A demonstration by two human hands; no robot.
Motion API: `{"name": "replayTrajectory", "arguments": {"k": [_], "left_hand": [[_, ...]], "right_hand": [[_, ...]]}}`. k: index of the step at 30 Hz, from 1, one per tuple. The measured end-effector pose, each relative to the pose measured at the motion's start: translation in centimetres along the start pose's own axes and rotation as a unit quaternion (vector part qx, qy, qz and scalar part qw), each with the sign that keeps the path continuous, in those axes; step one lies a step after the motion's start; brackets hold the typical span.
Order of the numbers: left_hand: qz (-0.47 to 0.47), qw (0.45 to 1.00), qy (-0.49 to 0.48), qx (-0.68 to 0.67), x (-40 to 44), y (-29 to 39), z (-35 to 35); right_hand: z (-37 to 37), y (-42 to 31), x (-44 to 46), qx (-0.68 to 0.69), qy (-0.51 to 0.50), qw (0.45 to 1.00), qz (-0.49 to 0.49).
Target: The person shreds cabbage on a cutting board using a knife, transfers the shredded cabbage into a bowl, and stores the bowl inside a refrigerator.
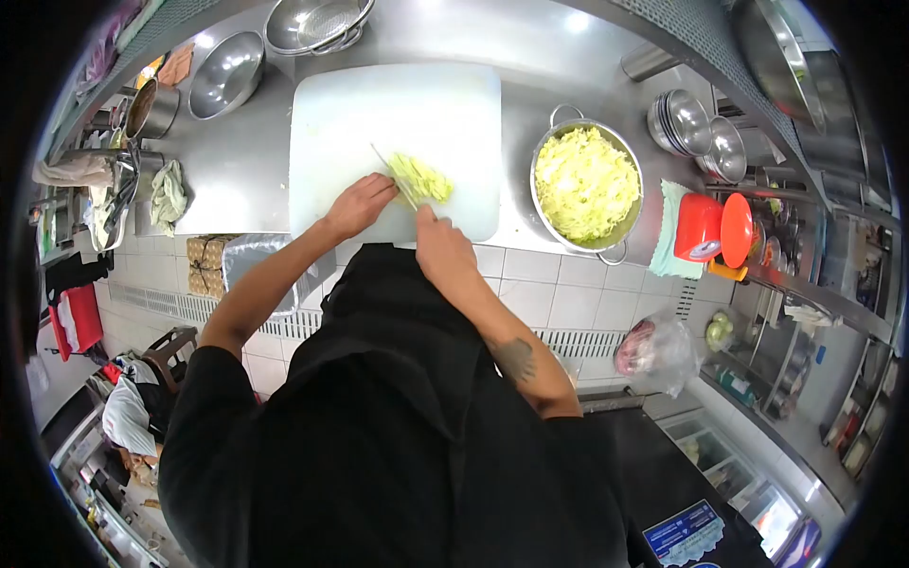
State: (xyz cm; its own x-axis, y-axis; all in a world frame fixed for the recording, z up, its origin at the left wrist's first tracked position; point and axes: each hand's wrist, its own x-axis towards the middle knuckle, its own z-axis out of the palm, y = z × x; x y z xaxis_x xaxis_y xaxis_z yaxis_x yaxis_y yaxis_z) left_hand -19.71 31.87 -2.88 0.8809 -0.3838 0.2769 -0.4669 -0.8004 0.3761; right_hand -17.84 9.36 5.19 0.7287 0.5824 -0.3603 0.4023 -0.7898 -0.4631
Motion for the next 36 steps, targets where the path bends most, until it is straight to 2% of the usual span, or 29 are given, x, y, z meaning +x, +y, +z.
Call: {"name": "replayTrajectory", "arguments": {"k": [6,9,13,19,22,26,28,30,33,35,36], "left_hand": [[0.000,0.999,0.038,0.028,-0.6,0.3,0.4],[0.007,1.000,0.018,0.004,-0.6,0.1,-0.5],[0.000,1.000,0.025,0.014,-1.4,0.6,0.1],[0.001,0.999,0.052,0.003,-1.0,0.6,-0.9],[-0.012,0.998,0.054,0.003,-1.1,1.2,-0.7],[-0.010,0.997,0.076,0.009,-1.7,0.9,-0.9],[-0.005,0.998,0.057,0.015,-1.9,0.8,-1.0],[0.001,0.999,0.046,0.024,-1.3,0.7,-1.2],[-0.020,0.998,0.058,-0.010,-1.4,0.7,-2.4],[-0.134,0.974,0.178,-0.029,-1.7,0.6,-2.8],[-0.186,0.961,0.201,-0.023,-2.1,0.2,-3.1]], "right_hand": [[1.8,0.0,1.0,0.018,0.018,1.000,-0.011],[0.0,-0.5,-0.2,0.013,-0.005,1.000,-0.007],[2.4,0.5,0.4,0.026,0.012,0.999,-0.014],[1.4,-0.6,0.1,0.022,-0.022,0.999,-0.013],[2.4,-0.5,1.1,0.039,0.014,0.999,-0.019],[2.4,-1.4,1.0,0.016,-0.002,1.000,-0.017],[3.8,-1.1,0.6,0.025,-0.008,1.000,-0.010],[4.4,-1.4,1.7,0.052,0.029,0.998,-0.022],[2.2,-0.4,1.8,0.041,0.014,0.999,-0.023],[1.2,1.9,0.4,0.045,0.053,0.998,0.003],[0.7,3.2,-0.4,0.044,0.084,0.995,0.030]]}}
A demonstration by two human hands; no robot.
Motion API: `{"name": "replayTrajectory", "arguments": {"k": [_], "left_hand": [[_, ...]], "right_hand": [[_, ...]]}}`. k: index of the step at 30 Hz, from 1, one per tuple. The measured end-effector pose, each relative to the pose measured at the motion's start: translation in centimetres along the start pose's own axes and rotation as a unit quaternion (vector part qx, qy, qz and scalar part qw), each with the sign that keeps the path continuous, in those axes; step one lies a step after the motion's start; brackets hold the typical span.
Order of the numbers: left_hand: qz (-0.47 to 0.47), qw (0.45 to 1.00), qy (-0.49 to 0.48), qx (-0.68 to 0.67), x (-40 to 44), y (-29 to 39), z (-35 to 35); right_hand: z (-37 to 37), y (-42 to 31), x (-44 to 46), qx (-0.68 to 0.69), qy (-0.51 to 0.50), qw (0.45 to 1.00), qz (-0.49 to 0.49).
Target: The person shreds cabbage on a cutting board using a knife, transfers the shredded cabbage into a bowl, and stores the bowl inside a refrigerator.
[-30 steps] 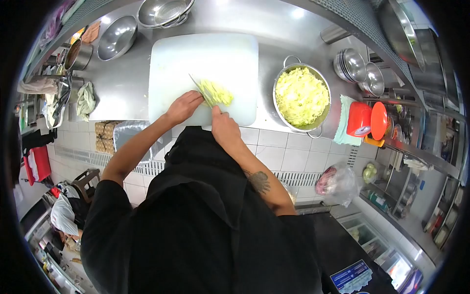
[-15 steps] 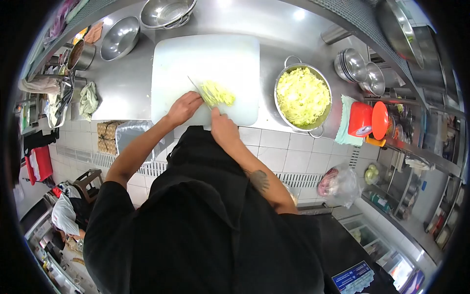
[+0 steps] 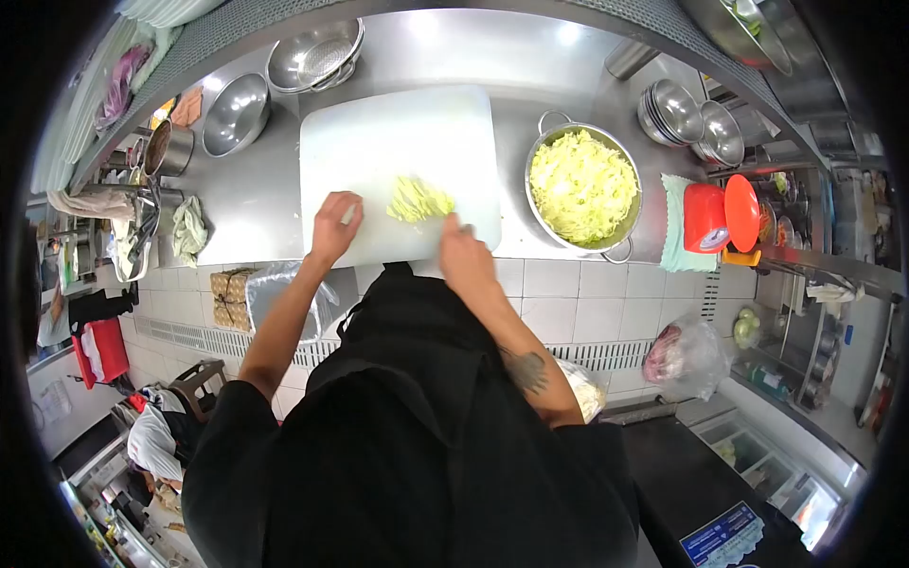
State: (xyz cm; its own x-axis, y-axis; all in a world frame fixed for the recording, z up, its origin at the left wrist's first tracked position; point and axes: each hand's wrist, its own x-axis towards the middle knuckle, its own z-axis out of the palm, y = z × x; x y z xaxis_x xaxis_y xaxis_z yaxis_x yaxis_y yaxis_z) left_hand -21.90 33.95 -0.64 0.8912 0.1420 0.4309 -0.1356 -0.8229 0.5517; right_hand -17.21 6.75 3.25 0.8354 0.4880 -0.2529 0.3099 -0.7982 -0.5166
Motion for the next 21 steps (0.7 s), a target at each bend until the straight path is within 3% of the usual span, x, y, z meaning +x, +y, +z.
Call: {"name": "replayTrajectory", "arguments": {"k": [1,3,4,6,7,8,11,15,17,18,19,21], "left_hand": [[0.002,1.000,0.000,0.002,0.0,-0.4,-0.3],[-0.069,0.992,0.105,0.028,-0.2,-1.4,-1.2],[-0.127,0.989,0.073,0.027,-0.5,-2.2,-1.7],[-0.130,0.987,0.070,0.062,-0.7,-4.0,-1.3],[-0.140,0.984,0.065,0.094,-1.0,-5.0,-0.6],[-0.186,0.980,0.000,0.071,-1.7,-5.7,0.6],[-0.191,0.970,-0.051,0.140,-1.8,-2.4,3.3],[-0.253,0.966,-0.017,-0.040,-1.8,0.4,4.4],[-0.242,0.969,-0.020,-0.044,-2.0,1.3,4.4],[-0.226,0.973,-0.030,-0.039,-2.2,1.3,4.5],[-0.212,0.976,-0.036,-0.035,-2.4,1.4,4.7],[-0.222,0.974,-0.044,-0.023,-2.4,2.4,4.9]], "right_hand": [[-1.3,0.7,-0.4,-0.009,0.007,0.999,0.036],[-2.0,3.0,-0.8,0.002,0.029,0.995,0.090],[-1.6,3.6,-0.8,-0.001,0.034,0.994,0.105],[-0.3,3.9,-0.5,0.000,0.046,0.992,0.118],[0.9,3.2,-0.6,0.005,0.047,0.995,0.084],[1.9,2.4,-0.6,0.008,0.049,0.997,0.051],[3.9,-1.4,-0.6,0.027,-0.022,0.999,-0.006],[5.3,-3.5,-0.6,0.061,-0.023,0.996,-0.058],[6.0,-0.4,0.0,0.156,0.027,0.983,-0.099],[4.3,0.4,-0.5,0.224,0.014,0.973,-0.051],[4.1,1.9,-1.0,0.250,0.074,0.963,-0.065],[2.3,2.7,-2.4,0.419,0.002,0.902,0.100]]}}
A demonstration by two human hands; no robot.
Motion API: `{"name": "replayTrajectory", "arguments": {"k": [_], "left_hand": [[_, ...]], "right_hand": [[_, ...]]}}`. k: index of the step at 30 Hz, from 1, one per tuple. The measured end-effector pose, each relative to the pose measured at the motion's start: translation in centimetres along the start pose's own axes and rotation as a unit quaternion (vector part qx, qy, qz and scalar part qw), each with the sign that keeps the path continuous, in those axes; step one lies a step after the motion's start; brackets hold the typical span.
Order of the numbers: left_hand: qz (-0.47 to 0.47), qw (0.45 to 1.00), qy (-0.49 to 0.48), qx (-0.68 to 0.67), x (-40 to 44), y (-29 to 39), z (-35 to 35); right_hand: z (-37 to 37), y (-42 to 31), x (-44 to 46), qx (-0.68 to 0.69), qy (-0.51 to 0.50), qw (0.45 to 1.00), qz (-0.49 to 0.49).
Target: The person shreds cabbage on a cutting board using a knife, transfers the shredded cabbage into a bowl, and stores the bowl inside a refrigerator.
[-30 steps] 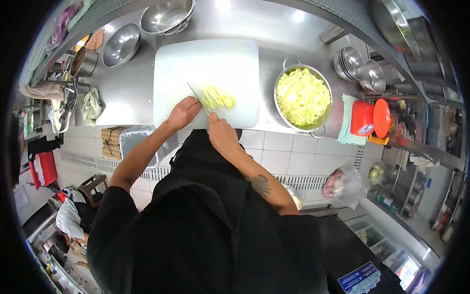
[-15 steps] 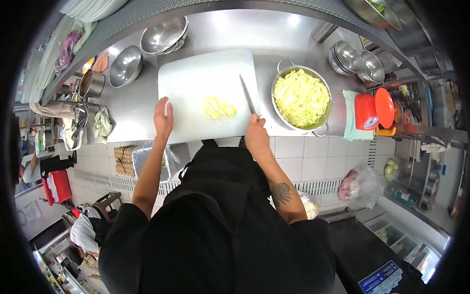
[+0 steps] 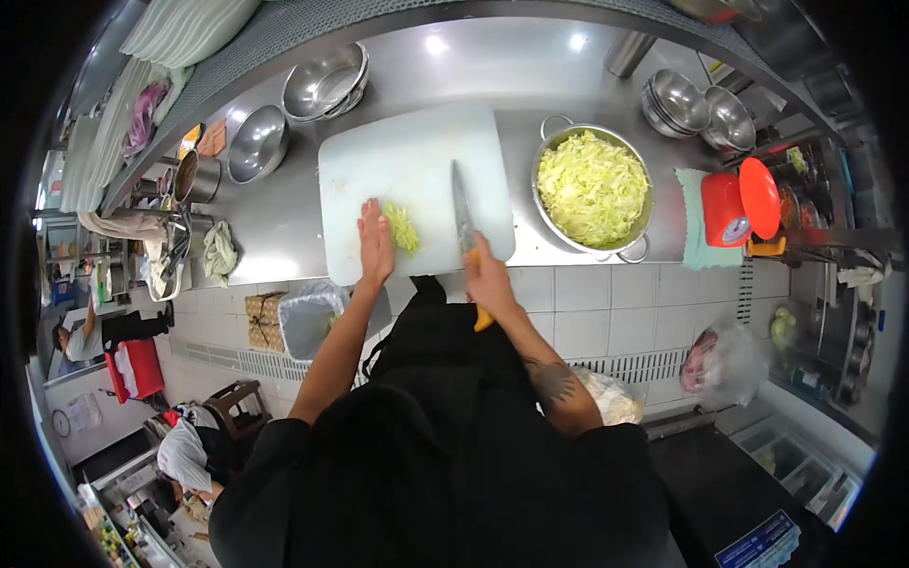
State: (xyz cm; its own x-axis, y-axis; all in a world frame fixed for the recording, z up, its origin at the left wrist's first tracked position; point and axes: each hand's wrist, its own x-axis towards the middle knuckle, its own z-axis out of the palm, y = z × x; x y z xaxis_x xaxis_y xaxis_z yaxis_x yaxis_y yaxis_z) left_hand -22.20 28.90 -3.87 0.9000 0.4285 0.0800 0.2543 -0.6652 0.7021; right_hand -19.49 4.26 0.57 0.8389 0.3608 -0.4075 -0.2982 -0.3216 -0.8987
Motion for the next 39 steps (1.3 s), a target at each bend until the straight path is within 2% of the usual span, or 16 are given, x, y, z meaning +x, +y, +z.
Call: {"name": "replayTrajectory", "arguments": {"k": [4,8,10,12,14,17,22,24,25,27,30,32,34,35,37,39], "left_hand": [[0.019,1.000,-0.001,0.022,0.4,1.6,2.1],[0.028,0.998,0.051,0.007,0.8,0.7,3.8],[0.029,0.994,0.093,-0.040,0.6,0.7,3.7],[0.033,0.990,0.129,-0.054,0.5,0.9,3.9],[0.031,0.989,0.120,-0.081,0.7,2.9,3.6],[0.096,0.983,0.077,-0.139,2.0,8.1,5.2],[0.226,0.933,-0.093,-0.266,3.7,25.2,10.3],[0.335,0.911,-0.120,-0.210,5.0,28.7,13.6],[0.343,0.905,-0.127,-0.217,6.0,29.3,15.5],[0.431,0.897,-0.088,-0.046,7.2,29.0,18.5],[0.460,0.878,-0.089,-0.101,9.1,30.4,16.7],[0.403,0.877,-0.138,-0.223,10.2,32.9,11.8],[0.327,0.859,-0.241,-0.312,12.0,35.2,6.0],[0.327,0.860,-0.231,-0.318,12.9,35.9,3.7],[0.221,0.756,-0.341,-0.513,14.7,35.9,-0.3],[0.255,0.544,-0.464,-0.651,15.8,33.4,3.2]], "right_hand": [[2.4,2.6,-0.2,0.012,-0.008,0.999,-0.043],[10.6,5.2,0.6,-0.036,-0.023,0.989,-0.142],[10.2,2.0,-0.9,0.024,-0.059,0.996,-0.056],[10.4,1.8,-1.1,0.040,-0.042,0.995,-0.075],[11.5,3.5,-0.5,0.029,0.063,0.975,-0.211],[6.7,0.0,-2.4,0.019,0.048,0.988,-0.147],[-4.0,-5.1,-8.4,-0.047,0.269,0.949,-0.160],[-6.8,-4.0,-11.5,0.041,0.228,0.971,-0.054],[-8.0,-5.0,-13.9,0.040,0.241,0.968,-0.053],[-9.3,-8.2,-19.0,0.151,0.157,0.970,0.110],[-7.4,-7.2,-22.6,0.083,0.136,0.978,0.132],[-4.6,-3.6,-21.8,0.014,0.165,0.983,0.082],[-1.7,-1.3,-19.2,-0.097,0.208,0.966,-0.120],[-0.7,-1.3,-17.3,-0.110,0.195,0.965,-0.133],[2.0,-2.5,-13.0,-0.171,0.172,0.961,-0.129],[5.1,-2.9,-7.7,-0.252,0.174,0.942,-0.139]]}}
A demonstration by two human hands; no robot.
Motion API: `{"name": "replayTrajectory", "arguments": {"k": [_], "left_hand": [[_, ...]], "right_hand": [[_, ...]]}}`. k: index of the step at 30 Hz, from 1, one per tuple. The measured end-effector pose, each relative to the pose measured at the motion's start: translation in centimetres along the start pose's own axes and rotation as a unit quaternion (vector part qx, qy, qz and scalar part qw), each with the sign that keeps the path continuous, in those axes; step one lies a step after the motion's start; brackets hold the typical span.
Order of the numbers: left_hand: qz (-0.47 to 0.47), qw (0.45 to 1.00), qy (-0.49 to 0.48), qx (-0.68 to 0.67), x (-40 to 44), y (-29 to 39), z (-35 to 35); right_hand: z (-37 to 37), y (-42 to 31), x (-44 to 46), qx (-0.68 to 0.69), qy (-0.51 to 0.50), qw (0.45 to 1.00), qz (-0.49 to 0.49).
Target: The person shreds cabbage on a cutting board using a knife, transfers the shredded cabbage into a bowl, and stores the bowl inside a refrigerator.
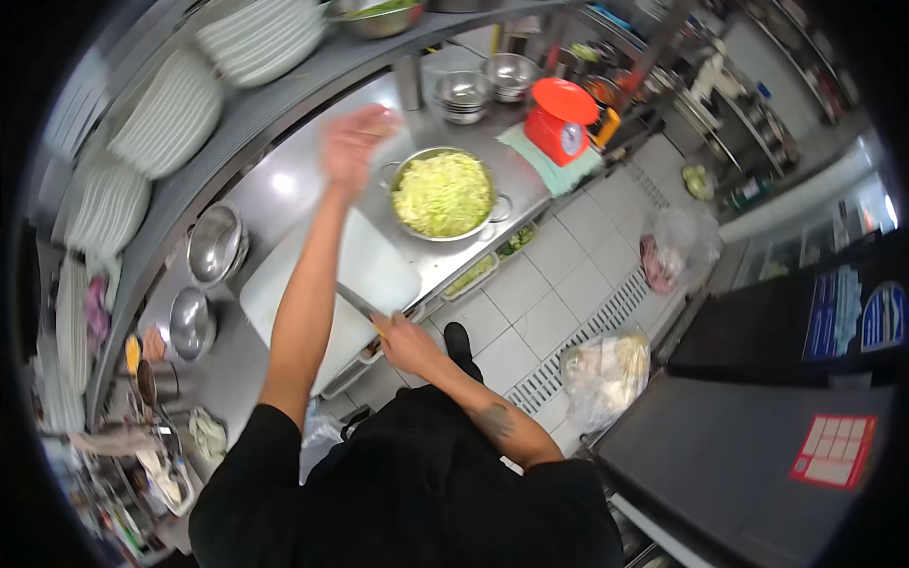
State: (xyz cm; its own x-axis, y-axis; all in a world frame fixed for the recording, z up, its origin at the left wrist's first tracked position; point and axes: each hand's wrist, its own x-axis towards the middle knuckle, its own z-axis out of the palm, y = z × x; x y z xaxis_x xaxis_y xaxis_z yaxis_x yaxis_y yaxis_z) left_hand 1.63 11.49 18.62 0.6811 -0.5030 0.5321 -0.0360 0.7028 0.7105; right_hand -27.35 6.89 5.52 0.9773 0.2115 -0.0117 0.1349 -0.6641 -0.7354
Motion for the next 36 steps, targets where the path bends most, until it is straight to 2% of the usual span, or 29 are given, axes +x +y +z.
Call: {"name": "replayTrajectory", "arguments": {"k": [1,2,4,6,7,8,9,10,11,12,13,14,15,16,17,18,19,21,22,23,24,25,26,27,28,29,31,34,36], "left_hand": [[-0.052,0.909,-0.068,0.407,-1.6,-0.2,1.2],[-0.116,0.656,-0.118,0.736,-3.9,-0.3,2.2],[0.018,0.705,-0.101,0.702,-7.7,0.7,1.1],[-0.114,0.803,0.105,0.576,-12.2,5.8,2.3],[-0.129,0.809,0.144,0.556,-15.4,8.0,0.6],[-0.141,0.812,0.191,0.533,-19.4,10.8,-1.6],[-0.204,0.800,0.228,0.517,-23.0,15.5,-1.6],[-0.214,0.845,0.308,0.380,-27.7,19.3,-2.2],[-0.207,0.857,0.391,0.263,-33.4,22.7,-3.1],[-0.126,0.870,0.460,0.128,-39.6,25.7,-3.2],[-0.051,0.815,0.575,0.046,-47.1,27.2,-3.6],[0.037,0.746,0.663,-0.040,-53.3,28.1,-3.0],[-0.225,0.574,0.714,0.332,-57.0,28.2,0.7],[-0.455,0.258,0.606,0.600,-59.8,27.1,4.5],[-0.447,0.244,0.637,0.579,-62.7,25.5,7.4],[-0.444,0.258,0.647,0.564,-65.9,23.2,10.6],[-0.441,0.269,0.655,0.551,-69.1,20.7,14.0],[-0.440,0.290,0.672,0.520,-74.3,13.4,22.1],[-0.440,0.272,0.702,0.489,-75.9,7.9,26.0],[-0.289,0.280,0.851,0.338,-77.3,1.5,28.9],[-0.103,0.254,0.945,0.178,-78.6,-4.9,32.3],[-0.142,0.210,0.957,0.137,-80.0,-11.7,36.9],[-0.326,0.122,0.934,0.075,-78.5,-16.7,41.5],[-0.480,0.108,0.870,0.040,-74.6,-19.6,46.1],[-0.449,0.076,0.889,-0.037,-72.5,-24.5,50.9],[-0.375,0.056,0.921,-0.095,-68.9,-26.9,54.7],[-0.276,-0.028,0.952,-0.132,-64.5,-33.0,60.4],[-0.131,-0.126,0.968,-0.172,-58.6,-38.0,64.6],[-0.114,-0.154,0.966,-0.172,-56.0,-38.6,65.1]], "right_hand": [[2.8,0.2,2.0,-0.031,0.013,0.999,-0.031],[5.3,0.1,3.2,-0.036,-0.008,0.998,-0.043],[7.1,-0.3,6.2,-0.199,0.019,0.968,-0.151],[6.3,-1.1,6.6,-0.176,0.019,0.973,-0.150],[5.3,-1.0,6.1,-0.151,0.014,0.980,-0.132],[4.3,2.1,6.3,-0.091,0.076,0.971,-0.208],[0.9,4.2,6.0,-0.079,0.135,0.960,-0.233],[-2.2,6.3,5.6,-0.108,0.208,0.965,-0.114],[-5.5,10.2,5.9,-0.073,0.261,0.960,-0.074],[-9.0,14.7,6.7,-0.197,0.326,0.923,-0.053],[-14.9,11.1,6.7,-0.085,0.235,0.967,0.043],[-17.5,17.5,8.5,-0.209,0.309,0.928,-0.005],[-19.7,22.1,9.9,-0.242,0.306,0.920,0.033],[-21.5,27.5,11.8,-0.143,0.268,0.945,0.121],[-22.7,28.6,13.1,-0.002,0.211,0.963,0.168],[-24.6,27.7,14.1,0.097,0.054,0.950,0.291],[-24.0,30.5,15.7,0.221,0.024,0.932,0.288],[-23.0,30.0,18.0,0.262,-0.086,0.931,0.238],[-22.5,30.5,19.0,0.206,-0.093,0.951,0.209],[-21.6,31.3,20.5,0.155,-0.104,0.968,0.169],[-21.3,32.6,21.8,0.221,-0.104,0.964,0.107],[-21.1,27.0,20.8,0.283,-0.076,0.942,0.166],[-21.2,25.4,21.4,0.241,-0.082,0.953,0.164],[-21.4,26.8,23.5,0.220,-0.083,0.960,0.155],[-21.8,26.8,24.6,0.147,-0.081,0.983,0.079],[-21.4,25.5,24.8,0.120,-0.067,0.989,0.053],[-19.0,21.1,23.6,0.108,-0.067,0.991,0.031],[-14.5,16.4,23.4,0.091,-0.125,0.988,-0.013],[-11.0,13.0,22.3,0.081,-0.171,0.981,-0.040]]}}
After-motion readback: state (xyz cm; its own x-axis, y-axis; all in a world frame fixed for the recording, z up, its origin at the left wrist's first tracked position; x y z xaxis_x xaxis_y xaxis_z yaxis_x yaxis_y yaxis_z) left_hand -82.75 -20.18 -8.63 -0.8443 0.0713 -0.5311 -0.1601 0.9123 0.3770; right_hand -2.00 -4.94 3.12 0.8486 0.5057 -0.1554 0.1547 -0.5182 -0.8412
